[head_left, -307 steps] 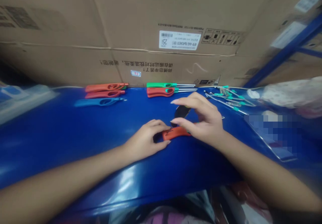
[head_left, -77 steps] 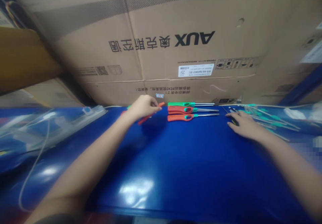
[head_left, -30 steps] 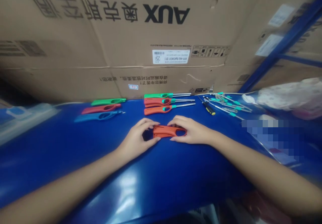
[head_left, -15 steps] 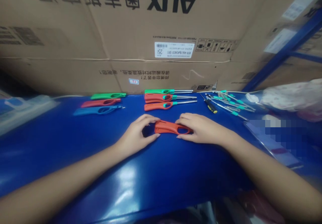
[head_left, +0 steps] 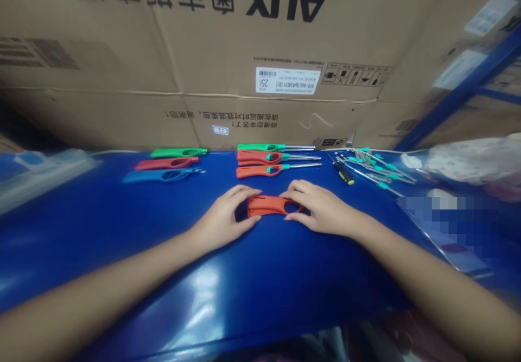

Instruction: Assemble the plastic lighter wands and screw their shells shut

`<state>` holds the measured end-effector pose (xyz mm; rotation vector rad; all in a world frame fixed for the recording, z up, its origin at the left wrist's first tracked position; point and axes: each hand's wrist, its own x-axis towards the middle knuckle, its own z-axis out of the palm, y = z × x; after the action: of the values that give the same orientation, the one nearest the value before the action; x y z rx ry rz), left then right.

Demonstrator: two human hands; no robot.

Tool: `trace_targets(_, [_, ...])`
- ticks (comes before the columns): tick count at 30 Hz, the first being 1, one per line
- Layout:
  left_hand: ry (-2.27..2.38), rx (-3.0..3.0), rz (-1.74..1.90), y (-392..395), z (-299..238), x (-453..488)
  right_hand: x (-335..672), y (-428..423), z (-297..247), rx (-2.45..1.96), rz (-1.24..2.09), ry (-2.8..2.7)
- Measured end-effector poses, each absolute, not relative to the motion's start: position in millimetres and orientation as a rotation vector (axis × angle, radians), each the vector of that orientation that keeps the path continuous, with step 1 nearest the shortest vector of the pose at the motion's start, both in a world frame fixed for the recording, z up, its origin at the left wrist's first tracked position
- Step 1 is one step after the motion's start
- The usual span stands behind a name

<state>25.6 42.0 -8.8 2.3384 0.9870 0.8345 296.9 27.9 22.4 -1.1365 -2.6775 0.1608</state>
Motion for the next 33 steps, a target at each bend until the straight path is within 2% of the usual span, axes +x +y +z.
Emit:
trace_targets(9, [1.006,2.331,0.9,43.0,-9.0,25.3,295.9,29.1,23.2,-1.125,0.234,-2.514])
trace_targets(17, [1.005,2.304,0.934,43.7,-13.7,24.9,302.0,30.4,29.3,-1.136,0.026,-2.376])
trace_targets(21, [0.986,2.303,0.948,44.0,-16.3,24.4,301.6,30.0,30.0,-1.116,0.041,-2.263])
trace_targets(28, [1.015,2.322,0.911,42.8,-11.0,24.3,296.0,29.9,29.4,-1.106,0.316,-2.109])
trace_targets(33, [1.021,2.332,0.88,43.7,-12.3,23.4,296.3,24.7,32.5,-1.245,0.696,-2.125])
